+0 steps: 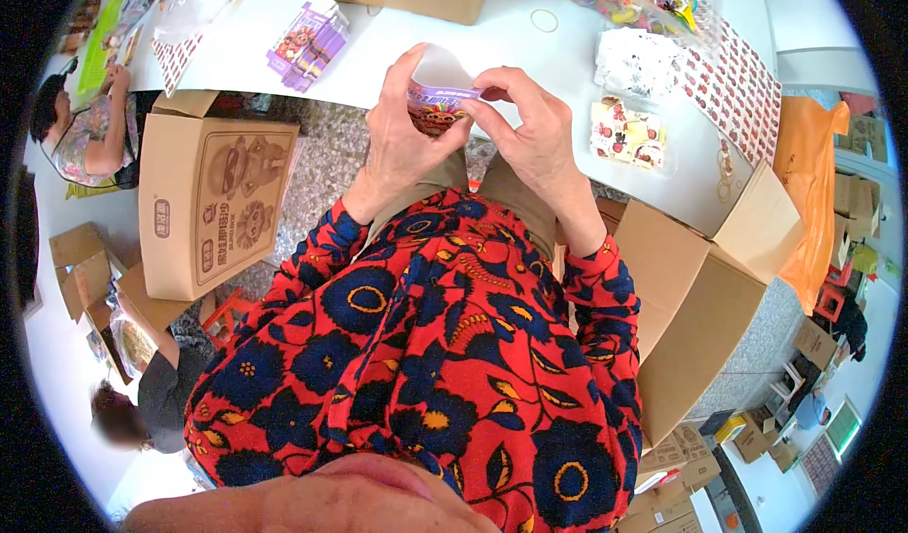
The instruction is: Packing and organizing small packaged consumer goods into cardboard boxes.
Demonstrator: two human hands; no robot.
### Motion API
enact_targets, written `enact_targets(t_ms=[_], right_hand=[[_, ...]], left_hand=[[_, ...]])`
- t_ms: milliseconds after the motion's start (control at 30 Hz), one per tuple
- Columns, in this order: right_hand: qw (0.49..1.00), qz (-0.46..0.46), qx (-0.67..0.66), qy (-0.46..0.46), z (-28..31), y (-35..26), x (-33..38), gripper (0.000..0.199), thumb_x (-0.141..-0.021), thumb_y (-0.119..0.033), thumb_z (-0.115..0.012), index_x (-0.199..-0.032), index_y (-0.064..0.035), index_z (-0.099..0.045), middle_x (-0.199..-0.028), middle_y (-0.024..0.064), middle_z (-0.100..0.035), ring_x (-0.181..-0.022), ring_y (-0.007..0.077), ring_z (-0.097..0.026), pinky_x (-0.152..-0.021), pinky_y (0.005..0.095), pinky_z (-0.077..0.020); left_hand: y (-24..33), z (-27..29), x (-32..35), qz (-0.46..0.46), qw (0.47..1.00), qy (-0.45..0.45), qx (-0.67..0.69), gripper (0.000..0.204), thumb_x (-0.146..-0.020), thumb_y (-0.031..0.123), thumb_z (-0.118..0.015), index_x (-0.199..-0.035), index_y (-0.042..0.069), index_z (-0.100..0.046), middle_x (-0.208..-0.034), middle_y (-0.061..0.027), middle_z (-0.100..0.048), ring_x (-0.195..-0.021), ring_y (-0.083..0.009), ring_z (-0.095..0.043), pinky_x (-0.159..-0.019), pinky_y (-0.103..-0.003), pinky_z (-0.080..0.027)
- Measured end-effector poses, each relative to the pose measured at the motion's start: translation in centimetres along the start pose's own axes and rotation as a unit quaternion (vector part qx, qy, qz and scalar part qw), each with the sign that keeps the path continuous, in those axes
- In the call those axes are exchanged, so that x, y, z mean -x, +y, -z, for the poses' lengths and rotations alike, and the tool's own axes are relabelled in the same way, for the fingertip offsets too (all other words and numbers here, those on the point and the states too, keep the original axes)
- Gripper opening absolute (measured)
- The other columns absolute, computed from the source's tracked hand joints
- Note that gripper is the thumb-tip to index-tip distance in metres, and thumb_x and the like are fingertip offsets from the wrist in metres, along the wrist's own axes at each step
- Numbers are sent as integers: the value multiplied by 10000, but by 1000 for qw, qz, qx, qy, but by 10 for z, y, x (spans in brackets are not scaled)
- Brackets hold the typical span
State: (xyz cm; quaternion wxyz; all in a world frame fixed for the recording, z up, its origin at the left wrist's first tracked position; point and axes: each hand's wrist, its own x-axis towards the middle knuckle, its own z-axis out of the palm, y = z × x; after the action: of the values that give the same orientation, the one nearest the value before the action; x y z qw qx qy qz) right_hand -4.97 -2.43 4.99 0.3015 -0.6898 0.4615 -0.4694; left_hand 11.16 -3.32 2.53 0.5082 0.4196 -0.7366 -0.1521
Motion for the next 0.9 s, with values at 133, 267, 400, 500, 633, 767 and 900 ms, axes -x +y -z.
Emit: enact_targets(t_ms=[133, 267, 400, 500, 633, 767, 900], right_hand=[[999, 13, 25, -20, 0, -5, -4, 193, -785, -11, -686, -953, -4, -591, -910, 65, -634, -824, 151, -652, -760, 266, -538], [999, 10, 35, -27, -2, -6, -5, 186, -791, -20, -683, -951, -7, -591, -896, 64, -639, -822, 149, -651, -753, 267, -535], [999, 17, 31, -23, -2, -6, -5, 180, -791, -31, -686, -945, -13, -594, -869, 66, -642, -806, 153, -651, -732, 265, -529], [997, 30, 64, -39, 1, -10, -8, 168, -790, -43, -689, -926, -16, -595, -842, 70, -639, -782, 160, -647, -711, 269, -522], [992, 50, 85, -84, 6, -13, -9, 147, -788, -35, -679, -901, -18, -587, -824, 71, -632, -773, 165, -638, -711, 273, -516], [999, 33, 22, -28, -2, -6, -1, 258, -793, -34, -662, -1038, -14, -582, -944, 77, -632, -817, 160, -628, -744, 275, -509], [989, -94, -116, 2, 1, -21, -8, 432, -796, -38, -662, -1208, -16, -534, -1065, 83, -613, -866, 157, -620, -784, 289, -506]], left_hand=[[-3, 2, 0, -33, 999, 30, -25, 801, -617, 126, -770, -1298, 42, -356, -1115, -188, -524, -817, -302, -632, -599, -352, -553], [-5, 4, 0, -40, 998, 27, -41, 798, -617, 127, -769, -1298, 55, -359, -1118, -189, -524, -819, -310, -631, -594, -355, -552], [-5, 6, -1, -28, 998, 13, -48, 732, -613, 131, -761, -1239, 57, -389, -1107, -186, -525, -811, -306, -629, -594, -352, -549], [-1, 8, -3, -1, 1000, -2, -31, 663, -608, 132, -751, -1170, 48, -409, -1073, -172, -527, -795, -302, -626, -596, -357, -541], [6, 10, -1, 52, 997, -38, -31, 605, -597, 137, -739, -1098, 28, -418, -1028, -151, -526, -773, -304, -620, -597, -373, -528], [11, 10, -4, 41, 998, -35, -33, 613, -594, 142, -737, -1099, 16, -413, -1037, -153, -527, -773, -305, -619, -597, -375, -527], [16, 14, -7, 24, 996, -58, -69, 617, -599, 134, -730, -1112, 14, -409, -1043, -155, -528, -786, -304, -621, -601, -367, -527]])
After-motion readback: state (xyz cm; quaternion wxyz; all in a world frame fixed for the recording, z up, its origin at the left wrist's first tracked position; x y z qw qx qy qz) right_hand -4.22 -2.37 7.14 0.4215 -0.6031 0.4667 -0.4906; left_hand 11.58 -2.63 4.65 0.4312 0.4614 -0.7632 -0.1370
